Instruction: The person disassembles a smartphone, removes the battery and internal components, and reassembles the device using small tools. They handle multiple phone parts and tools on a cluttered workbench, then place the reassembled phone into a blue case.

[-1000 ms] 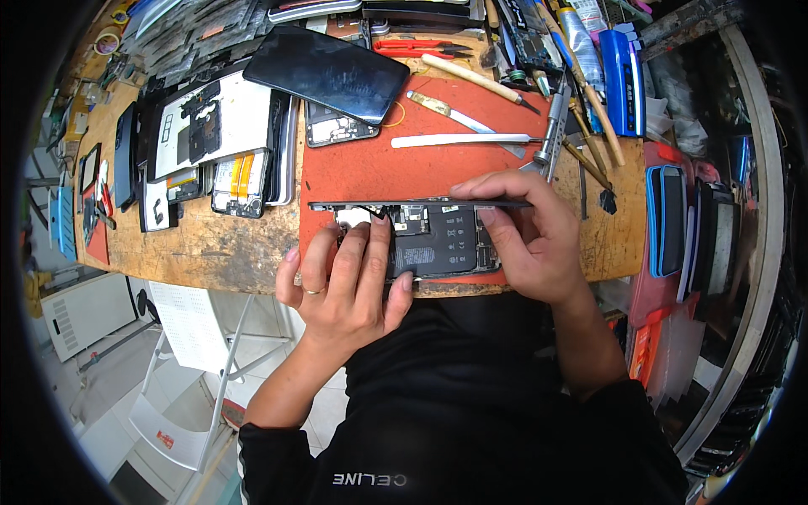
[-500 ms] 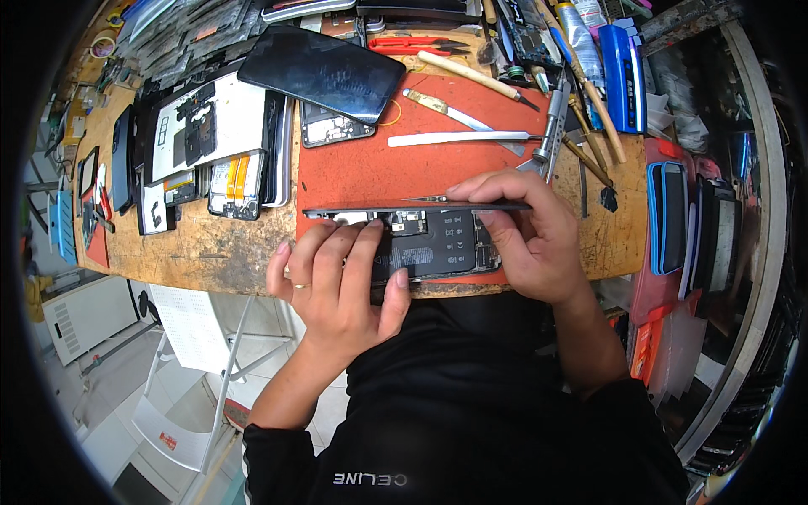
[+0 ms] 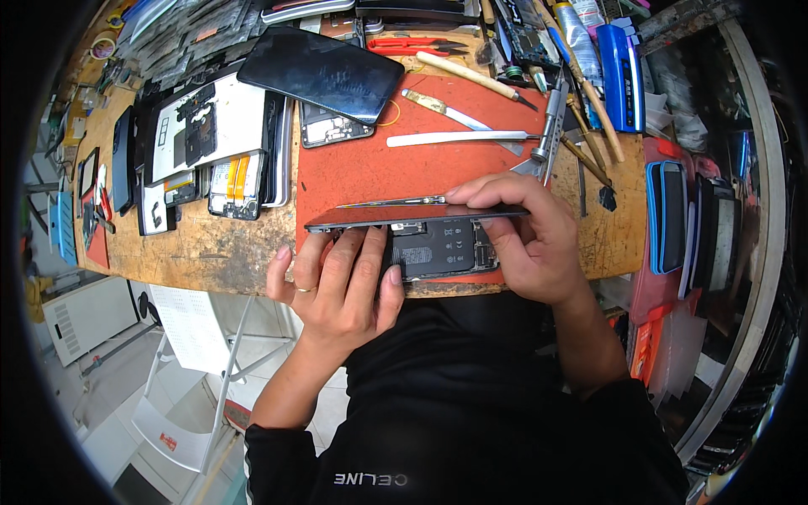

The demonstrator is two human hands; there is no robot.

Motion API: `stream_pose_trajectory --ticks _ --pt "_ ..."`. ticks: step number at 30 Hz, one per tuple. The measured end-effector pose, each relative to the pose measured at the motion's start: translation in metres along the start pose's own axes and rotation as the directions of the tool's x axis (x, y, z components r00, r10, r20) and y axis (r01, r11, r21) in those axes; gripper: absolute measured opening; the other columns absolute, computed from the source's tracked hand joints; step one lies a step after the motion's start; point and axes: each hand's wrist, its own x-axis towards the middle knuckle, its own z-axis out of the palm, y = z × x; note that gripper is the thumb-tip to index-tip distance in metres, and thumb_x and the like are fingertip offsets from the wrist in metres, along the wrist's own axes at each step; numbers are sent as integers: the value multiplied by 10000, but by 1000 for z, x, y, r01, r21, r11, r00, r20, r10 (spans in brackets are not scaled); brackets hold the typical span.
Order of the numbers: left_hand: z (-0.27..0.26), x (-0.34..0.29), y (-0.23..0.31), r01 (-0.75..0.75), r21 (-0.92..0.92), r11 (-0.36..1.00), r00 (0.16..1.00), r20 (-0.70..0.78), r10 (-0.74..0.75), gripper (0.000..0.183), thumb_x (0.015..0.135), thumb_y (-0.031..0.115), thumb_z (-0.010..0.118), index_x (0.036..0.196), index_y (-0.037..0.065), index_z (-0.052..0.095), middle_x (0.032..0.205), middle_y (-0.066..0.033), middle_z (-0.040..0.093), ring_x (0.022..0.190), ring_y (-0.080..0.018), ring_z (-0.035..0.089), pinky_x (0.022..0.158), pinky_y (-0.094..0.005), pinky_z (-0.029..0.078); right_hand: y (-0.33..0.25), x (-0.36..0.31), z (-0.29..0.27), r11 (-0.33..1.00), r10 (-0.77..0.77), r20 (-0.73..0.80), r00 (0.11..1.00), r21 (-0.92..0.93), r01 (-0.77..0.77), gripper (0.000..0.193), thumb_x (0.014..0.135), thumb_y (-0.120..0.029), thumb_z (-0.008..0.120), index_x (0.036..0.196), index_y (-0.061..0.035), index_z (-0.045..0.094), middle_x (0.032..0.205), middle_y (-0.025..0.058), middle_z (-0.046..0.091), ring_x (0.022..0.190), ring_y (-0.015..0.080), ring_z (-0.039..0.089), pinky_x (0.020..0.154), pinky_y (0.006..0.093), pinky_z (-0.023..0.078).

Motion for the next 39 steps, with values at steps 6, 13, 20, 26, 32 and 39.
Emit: stream_pose_trajectory --ticks 6,13,20,26,32,39 --pt "2 0 1 -13 34 999 1000 9 13 453 991 438 585 1169 121 856 1090 -35 770 1214 -236 634 1196 -516 230 2 -1 0 1000 11 -3 1000 10 -11 334 888 202 623 1156 11 675 1114 166 793 1044 300 810 909 382 641" --pt "1 -1 6 0 73 997 1000 24 -1 484 1004 449 562 1194 110 850 1129 -45 763 1207 -234 641 1194 -516 228 -1 -3 -7 997 69 129 989 17 -72 193 1071 129 546 1234 46 608 1252 221 716 1191 262 733 1053 385 616" --pt "-2 2 9 7 80 997 999 33 -10 467 987 430 595 1216 110 847 1152 -35 764 1209 -226 633 1186 -500 244 2 -1 3 998 57 -33 998 36 -56 251 965 149 634 1173 18 682 1109 149 789 1033 254 803 904 360 635" --pt "-4 2 10 15 79 997 999 38 -18 461 980 424 606 1219 113 848 1152 -23 764 1191 -222 626 1183 -496 248 -1 1 3 983 172 -35 985 79 -169 182 1032 69 637 1199 5 671 1081 111 787 972 177 785 841 321 619" --pt "-5 3 15 41 94 995 998 50 -46 473 973 429 608 1229 107 841 1163 -25 758 1197 -220 626 1188 -505 243 3 2 5 985 142 -38 989 101 -137 188 1035 62 631 1211 1 659 1073 110 788 961 175 785 835 317 617" --pt "-6 7 21 84 75 994 994 61 -88 482 961 441 623 1216 91 835 1164 -36 750 1212 -230 630 1198 -519 239 2 1 4 985 151 -34 988 94 -147 181 1037 64 632 1205 4 660 1081 115 790 972 186 789 846 323 619"
